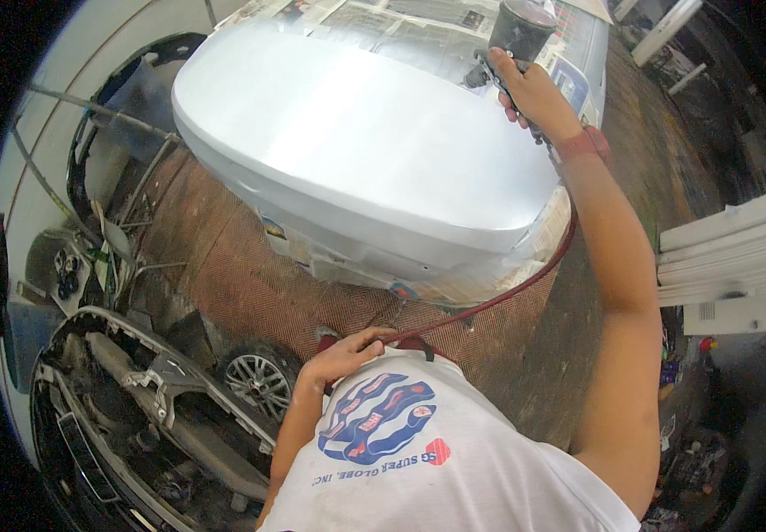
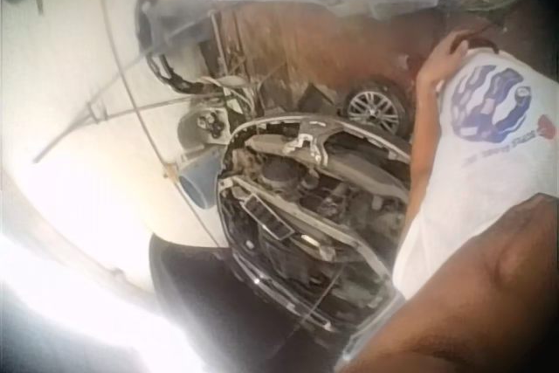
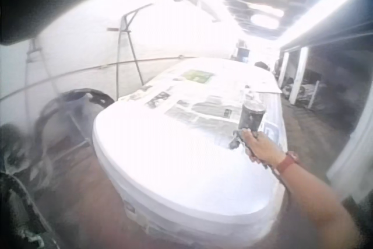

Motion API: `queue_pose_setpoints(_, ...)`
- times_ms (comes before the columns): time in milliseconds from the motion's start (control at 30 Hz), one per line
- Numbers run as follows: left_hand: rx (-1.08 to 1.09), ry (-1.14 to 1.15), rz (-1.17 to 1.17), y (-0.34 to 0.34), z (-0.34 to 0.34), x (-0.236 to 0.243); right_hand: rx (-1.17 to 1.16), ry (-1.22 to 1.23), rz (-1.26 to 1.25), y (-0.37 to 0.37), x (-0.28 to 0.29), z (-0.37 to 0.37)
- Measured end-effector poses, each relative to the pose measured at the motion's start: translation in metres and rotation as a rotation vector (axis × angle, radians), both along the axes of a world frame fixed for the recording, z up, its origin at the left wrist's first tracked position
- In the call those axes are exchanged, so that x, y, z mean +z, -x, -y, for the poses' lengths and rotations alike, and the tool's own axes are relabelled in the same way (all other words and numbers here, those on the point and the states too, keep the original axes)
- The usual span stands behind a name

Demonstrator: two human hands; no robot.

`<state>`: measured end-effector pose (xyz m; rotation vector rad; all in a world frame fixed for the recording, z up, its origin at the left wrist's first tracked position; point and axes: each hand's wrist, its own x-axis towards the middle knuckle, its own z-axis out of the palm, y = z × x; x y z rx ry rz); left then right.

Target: The person uses a spray gun to apply white paint to a car bumper and then to the hood of a vehicle. After finishing, the person walks to a cluttered area, sits on the floor, and handles paint cans and a phone.

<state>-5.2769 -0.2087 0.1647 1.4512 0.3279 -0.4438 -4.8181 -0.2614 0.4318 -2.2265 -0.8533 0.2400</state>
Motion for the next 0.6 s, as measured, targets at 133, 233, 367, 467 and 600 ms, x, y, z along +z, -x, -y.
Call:
queue_pose_setpoints(133, -0.017, -0.004, -0.008, 0.002, -0.012, 0.005, -0.05, -0.027, 0.069, 0.005, 0.007, -0.009)
queue_pose_setpoints(233, -0.056, 0.032, -0.005, 0.003, -0.024, -0.003, -0.059, 0.047, 0.091, 0.011, 0.007, -0.006)
queue_pose_setpoints(367, -0.105, 0.022, 0.039, 0.004, -0.033, -0.004, -0.035, 0.13, 0.043, 0.052, 0.004, 0.012)
queue_pose_setpoints(467, -0.188, 0.025, 0.03, 0.004, -0.037, -0.014, -0.014, 0.19, 0.054, 0.085, 0.005, 0.03)
queue_pose_setpoints(600, -0.257, 0.067, -0.059, -0.001, -0.032, -0.022, 0.069, 0.162, -0.111, 0.124, 0.007, 0.054)
